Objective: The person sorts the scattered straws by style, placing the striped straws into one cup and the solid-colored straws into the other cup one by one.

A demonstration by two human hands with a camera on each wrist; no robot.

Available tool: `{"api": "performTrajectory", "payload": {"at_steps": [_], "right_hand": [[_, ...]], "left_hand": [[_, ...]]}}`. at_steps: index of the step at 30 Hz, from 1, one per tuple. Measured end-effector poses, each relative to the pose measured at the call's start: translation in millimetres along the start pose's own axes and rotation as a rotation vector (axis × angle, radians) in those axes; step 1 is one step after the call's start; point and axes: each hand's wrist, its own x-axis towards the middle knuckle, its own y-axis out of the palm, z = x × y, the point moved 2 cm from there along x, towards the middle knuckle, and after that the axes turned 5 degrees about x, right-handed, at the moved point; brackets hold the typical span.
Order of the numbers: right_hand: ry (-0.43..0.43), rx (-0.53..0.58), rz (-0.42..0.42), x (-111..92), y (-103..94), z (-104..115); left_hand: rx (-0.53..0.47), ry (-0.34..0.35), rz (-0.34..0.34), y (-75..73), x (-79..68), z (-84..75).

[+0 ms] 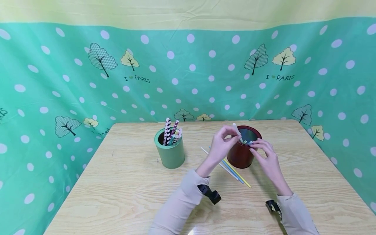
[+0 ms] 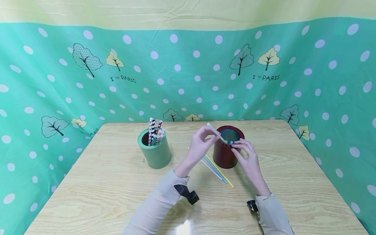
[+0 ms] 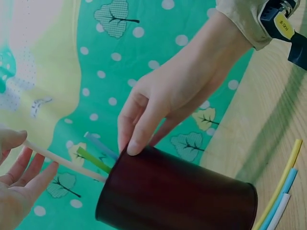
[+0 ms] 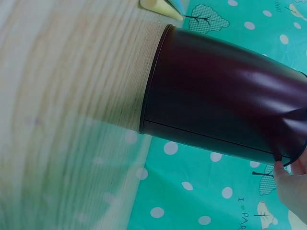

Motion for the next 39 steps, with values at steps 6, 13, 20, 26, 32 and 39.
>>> {"api": "performTrajectory", "payload": {"at_steps": [6,13,20,26,32,39], "right_hand": [[-0.016,0.012,-0.007,-0.2,0.3,-0.6],[-0.022,0.059,-0.022,-0.9,0.9,-6.5],[0.01,0.009,-0.007,0.0,-0.1,-1.5],[0.017,0.004,-0.005,0.2,0.5,-0.3],[-0.026,0.078,-0.022,-2.5,1.2,-21.8],[-0.059,0.096,-0.016,-7.3,0.8,-73.2]], "left_hand": [[0.037,-0.033,-0.01,3.9,0.3,7.4],[0.114,-0.053,0.001,1.7,-1.0,19.1],[0.167,-0.11,0.0,-9.0,-8.2,30.2],[0.257,-0.111,0.058,-19.7,-16.4,36.2],[0.333,-0.103,0.151,-28.1,-20.1,59.8],[0.444,-0.162,0.251,-35.4,-23.4,87.2]]}}
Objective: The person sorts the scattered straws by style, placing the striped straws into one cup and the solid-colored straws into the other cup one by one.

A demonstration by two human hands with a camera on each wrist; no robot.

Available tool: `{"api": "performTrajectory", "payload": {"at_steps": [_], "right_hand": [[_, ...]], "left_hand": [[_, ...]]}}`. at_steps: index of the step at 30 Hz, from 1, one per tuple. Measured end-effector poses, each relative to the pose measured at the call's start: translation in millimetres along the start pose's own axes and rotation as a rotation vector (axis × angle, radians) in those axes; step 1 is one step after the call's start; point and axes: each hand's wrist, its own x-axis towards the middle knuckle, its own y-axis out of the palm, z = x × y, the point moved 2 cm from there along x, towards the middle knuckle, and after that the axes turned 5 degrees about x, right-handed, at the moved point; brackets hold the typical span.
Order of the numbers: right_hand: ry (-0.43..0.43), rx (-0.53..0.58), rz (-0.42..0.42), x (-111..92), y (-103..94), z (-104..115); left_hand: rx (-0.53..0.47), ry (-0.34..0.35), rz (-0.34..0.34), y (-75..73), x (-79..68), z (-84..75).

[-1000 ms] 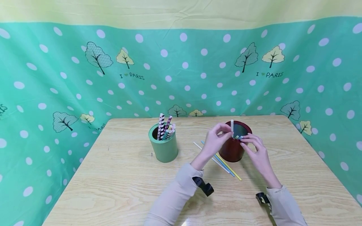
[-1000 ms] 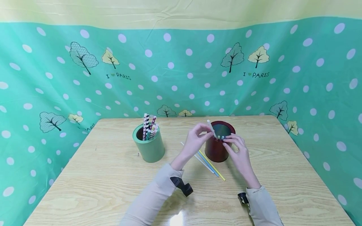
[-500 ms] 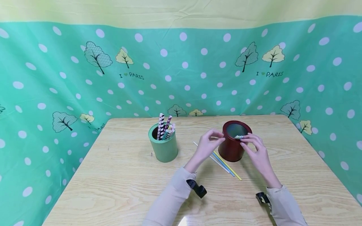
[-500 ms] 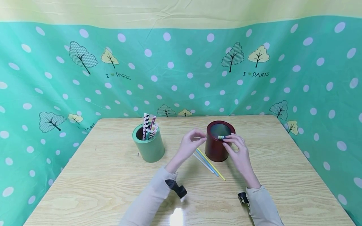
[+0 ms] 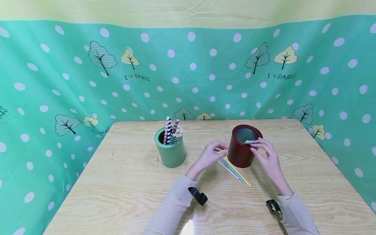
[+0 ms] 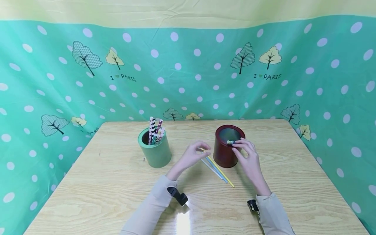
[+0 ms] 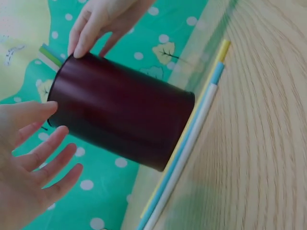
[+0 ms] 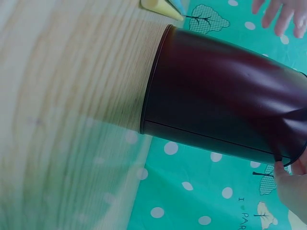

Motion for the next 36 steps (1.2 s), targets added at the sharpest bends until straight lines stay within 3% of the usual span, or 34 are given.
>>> {"api": "performTrajectory", "payload": {"at_steps": [5,8,14,21,26,36], "right_hand": [[0.018,0.018,0.008,2.6,1.2,14.6],[0.029,-0.035,0.003,3.6,1.6,20.4],[0.017,-0.027,0.0,-0.3,0.1,-1.0],[0.042,-0.047,0.004,11.5,6.6,69.5],[0.031,-0.019,-0.014,11.2,6.7,66.8],[0.048,-0.084,0.005,12.6,6.8,70.3]], "left_hand": [[0.05,-0.028,0.08,1.1,-1.8,6.6],[0.058,-0.043,0.105,2.2,-2.0,9.8],[0.087,-0.03,0.165,6.0,-2.1,17.2],[0.165,-0.01,0.218,9.0,-3.6,24.5],[0.205,-0.013,0.273,10.6,-3.3,27.7],[0.281,0.01,0.344,13.8,-4.0,35.9]]}}
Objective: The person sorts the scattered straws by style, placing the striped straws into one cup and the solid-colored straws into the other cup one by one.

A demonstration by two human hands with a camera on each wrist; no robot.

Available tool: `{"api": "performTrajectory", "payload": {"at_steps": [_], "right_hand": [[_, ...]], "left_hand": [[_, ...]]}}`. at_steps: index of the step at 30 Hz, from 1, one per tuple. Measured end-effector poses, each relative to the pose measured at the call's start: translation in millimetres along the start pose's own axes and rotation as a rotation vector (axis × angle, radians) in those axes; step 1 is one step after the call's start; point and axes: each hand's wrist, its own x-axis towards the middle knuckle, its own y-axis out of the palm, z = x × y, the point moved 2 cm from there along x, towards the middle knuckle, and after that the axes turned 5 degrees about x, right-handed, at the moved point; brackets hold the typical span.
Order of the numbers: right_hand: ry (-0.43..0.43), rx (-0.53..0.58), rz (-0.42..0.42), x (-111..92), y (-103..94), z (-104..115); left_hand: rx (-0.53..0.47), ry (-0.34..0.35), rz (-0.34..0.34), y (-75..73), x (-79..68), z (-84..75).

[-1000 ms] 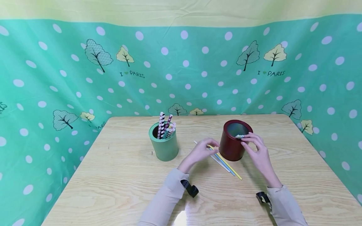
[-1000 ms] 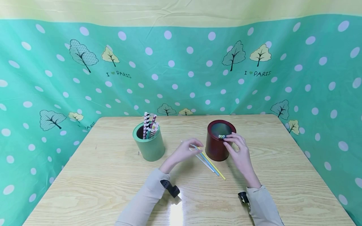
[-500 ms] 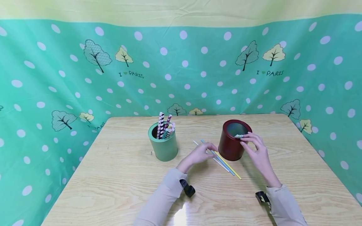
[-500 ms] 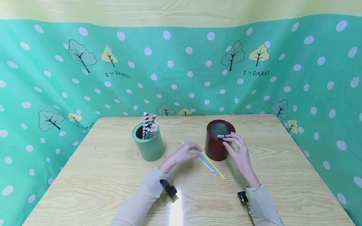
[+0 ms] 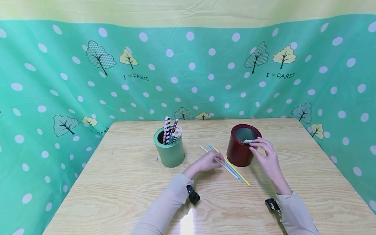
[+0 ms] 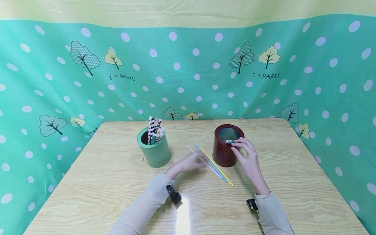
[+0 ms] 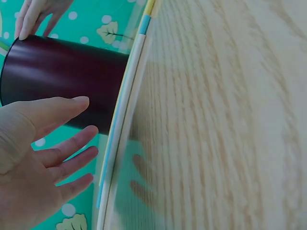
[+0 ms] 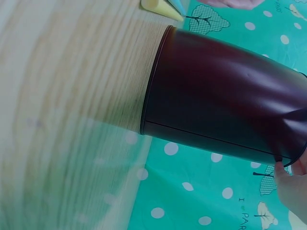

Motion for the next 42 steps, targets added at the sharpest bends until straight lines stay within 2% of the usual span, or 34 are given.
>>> {"api": "performTrajectory", "payload": {"at_steps": [10,21,28,36,38,40,41,42], "right_hand": [[-0.014,-0.001,0.003,-0.2,0.1,1.0],[0.017,0.004,0.005,-1.3,-0.4,-0.5],[-0.034,0.126,-0.019,-3.4,1.2,-11.9],[0.018,0.028,0.006,-1.2,0.4,-1.4],[-0.023,0.057,-0.017,-2.9,1.4,-15.0],[-0.013,0.063,-0.016,-3.1,1.4,-16.6],[-0.037,0.064,-0.025,-4.5,1.6,-30.7],[-0.041,0.058,-0.024,-4.1,1.8,-26.2]], "left_hand": [[0.059,0.014,0.032,5.5,1.6,4.1],[0.166,0.027,0.045,7.3,3.0,4.1],[0.207,0.029,0.033,10.6,4.2,6.6],[0.282,0.022,0.027,14.0,4.5,9.1],[0.291,0.024,0.026,14.2,4.4,8.8],[0.299,0.024,0.03,14.1,4.3,7.9],[0.303,0.024,0.032,14.4,4.4,7.7],[0.309,0.022,0.035,14.7,4.4,7.2]]}}
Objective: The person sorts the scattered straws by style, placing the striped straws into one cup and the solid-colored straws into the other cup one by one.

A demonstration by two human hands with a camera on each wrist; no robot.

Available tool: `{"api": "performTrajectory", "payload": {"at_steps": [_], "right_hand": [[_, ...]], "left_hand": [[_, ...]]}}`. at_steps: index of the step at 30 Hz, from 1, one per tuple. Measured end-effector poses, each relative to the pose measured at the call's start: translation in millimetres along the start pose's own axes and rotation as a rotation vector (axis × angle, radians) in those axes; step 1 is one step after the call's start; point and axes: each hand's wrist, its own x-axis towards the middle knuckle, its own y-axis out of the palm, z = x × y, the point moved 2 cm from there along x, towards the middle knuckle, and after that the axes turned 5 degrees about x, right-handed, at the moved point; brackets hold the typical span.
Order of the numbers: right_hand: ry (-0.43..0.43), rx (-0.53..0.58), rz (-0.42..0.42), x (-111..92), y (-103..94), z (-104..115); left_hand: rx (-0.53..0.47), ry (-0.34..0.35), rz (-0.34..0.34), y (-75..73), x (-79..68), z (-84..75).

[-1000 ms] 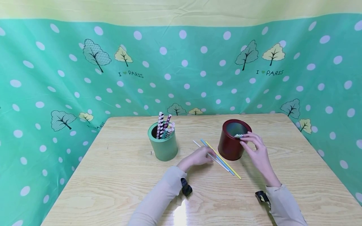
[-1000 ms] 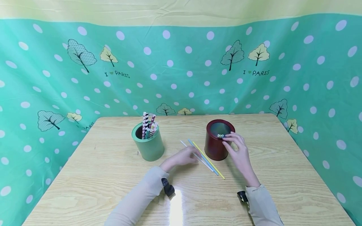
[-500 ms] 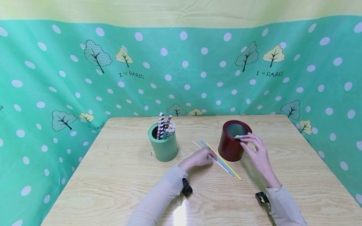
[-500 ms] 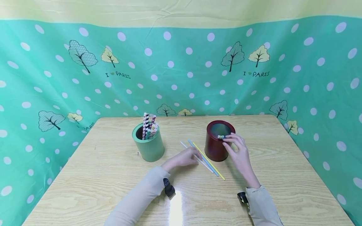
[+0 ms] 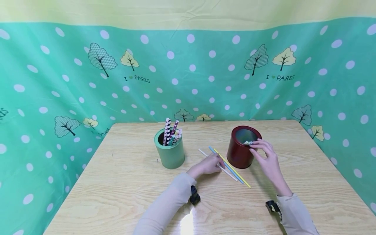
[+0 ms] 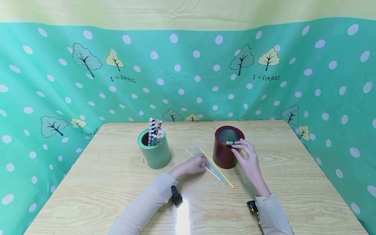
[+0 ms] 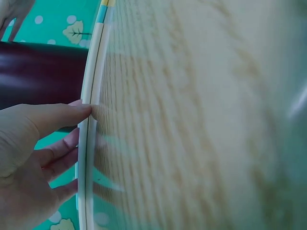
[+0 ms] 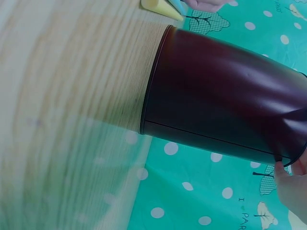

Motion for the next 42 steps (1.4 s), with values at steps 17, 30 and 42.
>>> {"api": "performTrajectory", "payload": {"at_steps": [17,30,42], "right_hand": [[0.043,-0.047,0.028,3.2,-0.8,26.9],[0.046,-0.069,0.028,3.8,-0.4,27.3],[0.053,-0.068,0.022,5.4,1.4,37.9]], "left_hand": [[0.134,-0.009,0.04,3.8,0.7,-3.1],[0.145,-0.021,0.043,1.0,0.6,-5.2],[0.058,-0.01,-0.049,-1.0,-5.3,0.8]]}}
